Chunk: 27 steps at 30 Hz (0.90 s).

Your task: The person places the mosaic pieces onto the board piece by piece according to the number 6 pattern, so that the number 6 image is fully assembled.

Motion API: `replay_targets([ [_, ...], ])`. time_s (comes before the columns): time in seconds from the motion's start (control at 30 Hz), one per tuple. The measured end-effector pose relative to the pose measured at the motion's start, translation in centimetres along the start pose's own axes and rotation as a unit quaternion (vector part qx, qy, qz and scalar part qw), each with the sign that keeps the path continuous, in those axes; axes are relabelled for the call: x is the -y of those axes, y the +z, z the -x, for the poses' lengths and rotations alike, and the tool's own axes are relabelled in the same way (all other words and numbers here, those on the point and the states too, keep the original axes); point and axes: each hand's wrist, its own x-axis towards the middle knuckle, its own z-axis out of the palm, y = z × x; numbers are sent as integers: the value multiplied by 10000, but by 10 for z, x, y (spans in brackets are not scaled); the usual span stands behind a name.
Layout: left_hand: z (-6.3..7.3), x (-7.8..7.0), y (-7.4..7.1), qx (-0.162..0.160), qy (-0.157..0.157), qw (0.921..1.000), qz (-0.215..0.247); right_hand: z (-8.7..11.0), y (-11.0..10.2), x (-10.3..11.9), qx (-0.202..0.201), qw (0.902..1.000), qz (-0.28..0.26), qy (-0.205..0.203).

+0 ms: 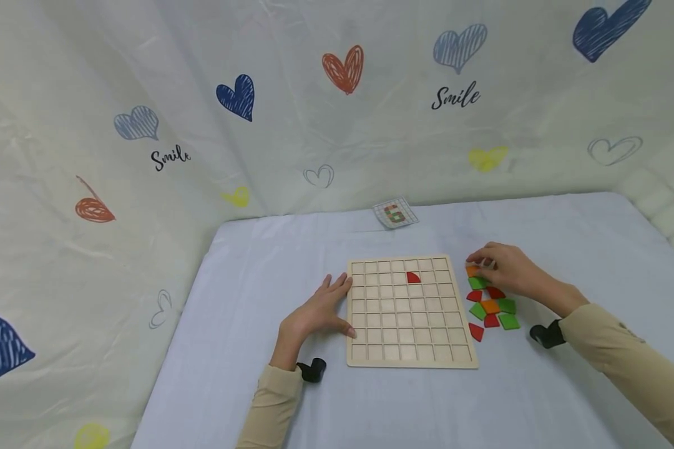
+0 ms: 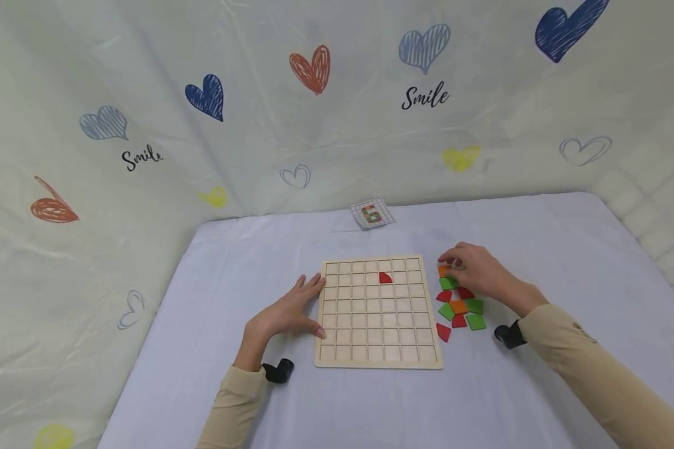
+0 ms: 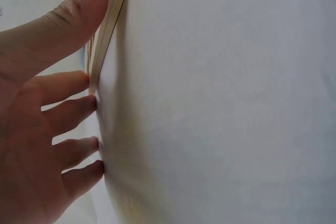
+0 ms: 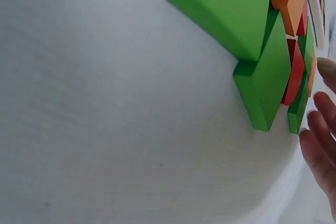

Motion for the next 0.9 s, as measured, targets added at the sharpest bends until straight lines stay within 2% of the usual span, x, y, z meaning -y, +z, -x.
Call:
replay_targets([
  [0.27, -1, 1, -1, 3, 10, 10000, -21, -4, 7, -2, 123, 9997, 16, 204],
  [0.47, -1, 1, 1, 7, -6, 10000, -18, -6, 6, -3, 243, 9989, -209, 352],
  [0.7, -2, 1, 3, 24, 6, 10000, -88, -1, 7, -3, 157, 9991, -337, 216],
  [0.9, -3, 1, 2, 13, -41, 9999, -144, -4, 3, 0, -94, 9995, -310, 38],
])
